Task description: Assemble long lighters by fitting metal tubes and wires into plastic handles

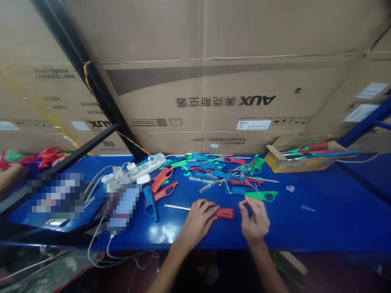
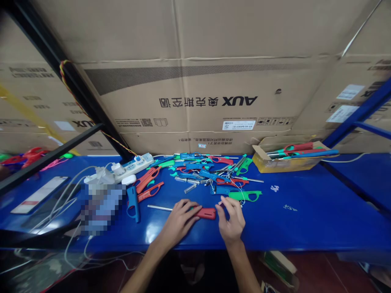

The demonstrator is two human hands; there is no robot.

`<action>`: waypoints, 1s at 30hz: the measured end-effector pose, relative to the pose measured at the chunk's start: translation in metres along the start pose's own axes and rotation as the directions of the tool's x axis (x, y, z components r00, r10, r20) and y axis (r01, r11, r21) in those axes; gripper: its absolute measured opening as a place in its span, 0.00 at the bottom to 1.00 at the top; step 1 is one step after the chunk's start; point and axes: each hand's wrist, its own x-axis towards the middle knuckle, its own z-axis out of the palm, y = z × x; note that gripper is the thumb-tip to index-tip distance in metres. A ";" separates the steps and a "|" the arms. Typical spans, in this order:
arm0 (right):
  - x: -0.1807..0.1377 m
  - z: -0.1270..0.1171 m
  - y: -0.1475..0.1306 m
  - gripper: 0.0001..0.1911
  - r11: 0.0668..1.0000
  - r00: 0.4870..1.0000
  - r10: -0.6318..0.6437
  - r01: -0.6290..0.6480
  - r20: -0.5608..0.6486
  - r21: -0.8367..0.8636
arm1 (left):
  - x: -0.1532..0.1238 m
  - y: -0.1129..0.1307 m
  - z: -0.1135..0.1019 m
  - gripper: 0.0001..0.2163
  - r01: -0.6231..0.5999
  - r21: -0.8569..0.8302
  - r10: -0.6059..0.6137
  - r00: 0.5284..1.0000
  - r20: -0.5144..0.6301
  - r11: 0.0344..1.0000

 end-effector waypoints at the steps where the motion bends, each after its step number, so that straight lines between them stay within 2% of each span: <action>1: 0.000 0.001 -0.001 0.22 1.000 1.000 0.000 0.000 0.011 0.000 | 0.000 0.000 0.000 0.16 0.004 -0.001 -0.004 1.000 0.007 1.000; 4: 0.000 0.003 -0.003 0.23 1.000 1.000 0.009 -0.009 0.023 -0.003 | 0.000 0.000 0.000 0.16 0.009 -0.004 -0.009 1.000 0.011 1.000; 9: 0.001 0.003 -0.001 0.23 1.000 1.000 0.005 -0.005 -0.023 -0.022 | 0.000 0.000 0.000 0.16 0.004 -0.008 -0.004 1.000 0.009 1.000; 12: 0.003 0.001 -0.003 0.21 1.000 1.000 -0.008 0.008 0.020 -0.011 | 0.000 -0.001 0.000 0.16 0.004 -0.002 -0.004 1.000 0.006 1.000; 15: 0.005 0.002 -0.006 0.23 1.000 0.998 -0.001 -0.001 0.069 0.018 | 0.000 -0.001 0.000 0.16 0.009 -0.001 -0.009 1.000 0.006 1.000; 19: 0.005 0.003 -0.005 0.26 0.999 1.000 0.013 -0.014 0.022 0.039 | 0.000 0.000 0.000 0.16 0.015 -0.021 -0.015 1.000 0.010 1.000; 22: 0.007 0.002 -0.004 0.25 0.999 1.000 0.010 -0.010 0.017 0.035 | 0.000 -0.001 0.000 0.16 0.017 -0.013 -0.016 1.000 0.013 1.000; 24: 0.011 -0.001 -0.006 0.21 0.999 0.998 0.013 -0.016 0.066 0.039 | 0.000 0.000 0.000 0.16 0.015 -0.003 -0.015 1.000 0.013 1.000; 26: 0.018 -0.004 -0.011 0.20 0.998 0.985 0.036 -0.044 0.166 0.045 | 0.000 0.000 0.000 0.16 0.011 0.002 -0.011 1.000 0.008 1.000; 28: 0.025 -0.006 -0.016 0.20 0.995 0.956 0.063 -0.084 0.286 0.060 | 0.000 0.000 0.000 0.16 0.010 -0.002 -0.010 1.000 0.003 1.000; 30: 0.031 -0.007 -0.019 0.20 0.990 0.935 0.077 -0.112 0.347 0.082 | 0.000 0.000 0.000 0.15 0.010 -0.009 -0.010 1.000 0.000 1.000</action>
